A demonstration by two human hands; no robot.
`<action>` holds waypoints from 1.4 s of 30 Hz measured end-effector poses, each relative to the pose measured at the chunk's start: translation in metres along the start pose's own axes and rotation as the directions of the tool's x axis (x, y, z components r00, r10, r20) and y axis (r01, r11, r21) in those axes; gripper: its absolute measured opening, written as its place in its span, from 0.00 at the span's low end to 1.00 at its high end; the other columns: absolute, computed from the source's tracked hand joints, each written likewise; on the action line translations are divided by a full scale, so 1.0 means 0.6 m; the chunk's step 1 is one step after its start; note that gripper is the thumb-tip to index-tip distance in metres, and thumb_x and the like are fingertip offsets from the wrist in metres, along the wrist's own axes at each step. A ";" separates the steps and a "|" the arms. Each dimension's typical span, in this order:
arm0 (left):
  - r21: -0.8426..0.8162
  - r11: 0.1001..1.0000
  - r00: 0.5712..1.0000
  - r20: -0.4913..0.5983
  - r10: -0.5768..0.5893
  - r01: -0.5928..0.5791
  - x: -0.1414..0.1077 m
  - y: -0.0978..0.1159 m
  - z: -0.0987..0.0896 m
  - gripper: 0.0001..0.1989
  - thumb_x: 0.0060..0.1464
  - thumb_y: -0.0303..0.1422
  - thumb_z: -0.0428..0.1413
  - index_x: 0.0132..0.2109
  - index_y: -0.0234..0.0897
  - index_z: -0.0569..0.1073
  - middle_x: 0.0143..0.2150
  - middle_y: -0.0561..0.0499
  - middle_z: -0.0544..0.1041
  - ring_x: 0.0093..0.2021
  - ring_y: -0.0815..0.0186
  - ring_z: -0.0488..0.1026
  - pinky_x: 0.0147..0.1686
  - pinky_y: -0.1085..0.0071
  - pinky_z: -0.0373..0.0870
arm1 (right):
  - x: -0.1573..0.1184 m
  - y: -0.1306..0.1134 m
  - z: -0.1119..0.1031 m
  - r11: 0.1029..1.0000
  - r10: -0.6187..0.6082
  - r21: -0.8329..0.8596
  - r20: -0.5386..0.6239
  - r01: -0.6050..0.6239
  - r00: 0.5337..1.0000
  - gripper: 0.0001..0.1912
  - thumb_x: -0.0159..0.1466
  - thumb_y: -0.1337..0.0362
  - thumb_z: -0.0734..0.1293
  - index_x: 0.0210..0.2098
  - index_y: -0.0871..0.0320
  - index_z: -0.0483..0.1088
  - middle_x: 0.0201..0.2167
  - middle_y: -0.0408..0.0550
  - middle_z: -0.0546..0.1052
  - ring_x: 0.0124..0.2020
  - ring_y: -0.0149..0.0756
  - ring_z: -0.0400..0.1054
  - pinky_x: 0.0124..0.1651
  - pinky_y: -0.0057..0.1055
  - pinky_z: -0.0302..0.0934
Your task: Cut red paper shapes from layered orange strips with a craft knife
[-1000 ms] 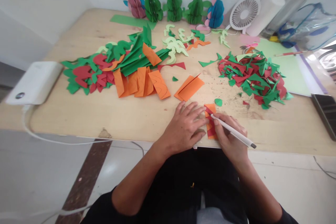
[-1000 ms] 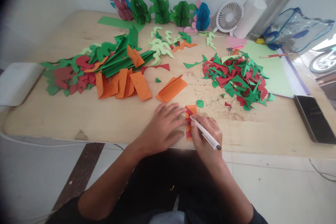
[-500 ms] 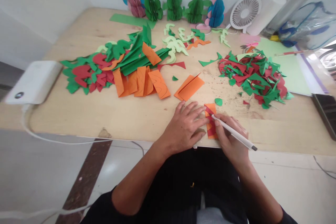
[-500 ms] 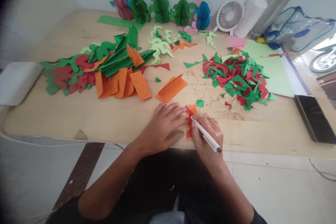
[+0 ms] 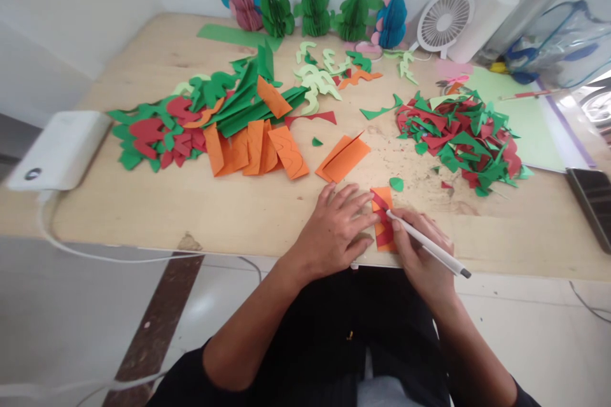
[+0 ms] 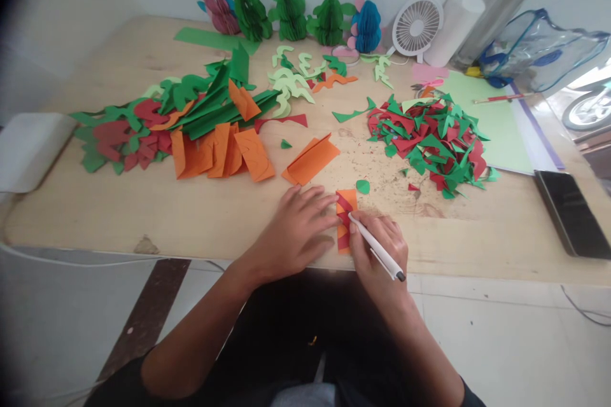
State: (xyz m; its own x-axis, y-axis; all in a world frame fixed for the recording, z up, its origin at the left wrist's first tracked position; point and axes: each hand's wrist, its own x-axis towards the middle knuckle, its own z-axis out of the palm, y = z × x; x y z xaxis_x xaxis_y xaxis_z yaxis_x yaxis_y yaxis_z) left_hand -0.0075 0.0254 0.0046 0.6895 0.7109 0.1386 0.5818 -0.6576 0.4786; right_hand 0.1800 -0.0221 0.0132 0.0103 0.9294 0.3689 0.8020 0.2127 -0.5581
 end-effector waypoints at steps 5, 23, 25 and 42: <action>0.007 1.000 1.000 -0.002 0.004 -0.004 0.000 -0.001 0.001 0.18 0.62 0.39 0.51 0.57 0.43 0.73 0.67 0.47 0.66 0.68 0.48 0.55 0.67 0.41 0.44 | -0.002 0.000 -0.001 0.993 0.081 0.091 -0.014 -0.080 0.997 0.09 0.68 0.61 0.62 0.40 0.53 0.74 0.35 0.47 0.81 0.35 0.38 0.75 0.40 0.35 0.68; 0.011 1.000 1.000 0.011 0.004 -0.004 0.000 0.001 -0.003 0.19 0.61 0.38 0.52 0.57 0.41 0.73 0.67 0.45 0.65 0.68 0.47 0.55 0.67 0.40 0.45 | -0.004 0.005 0.003 0.985 -0.162 -0.057 0.037 0.164 0.986 0.11 0.68 0.67 0.62 0.46 0.56 0.73 0.35 0.49 0.82 0.35 0.40 0.74 0.41 0.38 0.65; 0.009 1.000 1.000 0.008 0.007 -0.008 0.000 0.001 -0.003 0.19 0.62 0.38 0.51 0.57 0.41 0.73 0.67 0.45 0.65 0.68 0.47 0.55 0.67 0.40 0.45 | -0.003 0.005 0.003 0.980 -0.186 -0.066 0.040 0.189 0.982 0.11 0.68 0.68 0.62 0.47 0.56 0.73 0.35 0.49 0.82 0.35 0.39 0.74 0.40 0.37 0.64; 0.010 1.000 1.000 0.010 0.016 -0.016 -0.001 -0.003 -0.001 0.19 0.63 0.38 0.49 0.58 0.42 0.72 0.66 0.47 0.67 0.68 0.48 0.55 0.66 0.42 0.45 | 0.009 -0.001 -0.003 0.987 0.056 0.151 0.053 -0.063 0.997 0.09 0.68 0.62 0.62 0.41 0.53 0.74 0.37 0.47 0.82 0.37 0.39 0.76 0.40 0.34 0.69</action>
State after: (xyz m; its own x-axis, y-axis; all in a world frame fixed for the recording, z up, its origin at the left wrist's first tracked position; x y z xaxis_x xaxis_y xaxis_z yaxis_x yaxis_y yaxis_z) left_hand -0.0090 0.0261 0.0042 0.7031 0.6977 0.1372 0.5749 -0.6714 0.4677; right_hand 0.1808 -0.0176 0.0170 0.0230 0.9546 0.2970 0.7004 0.1966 -0.6861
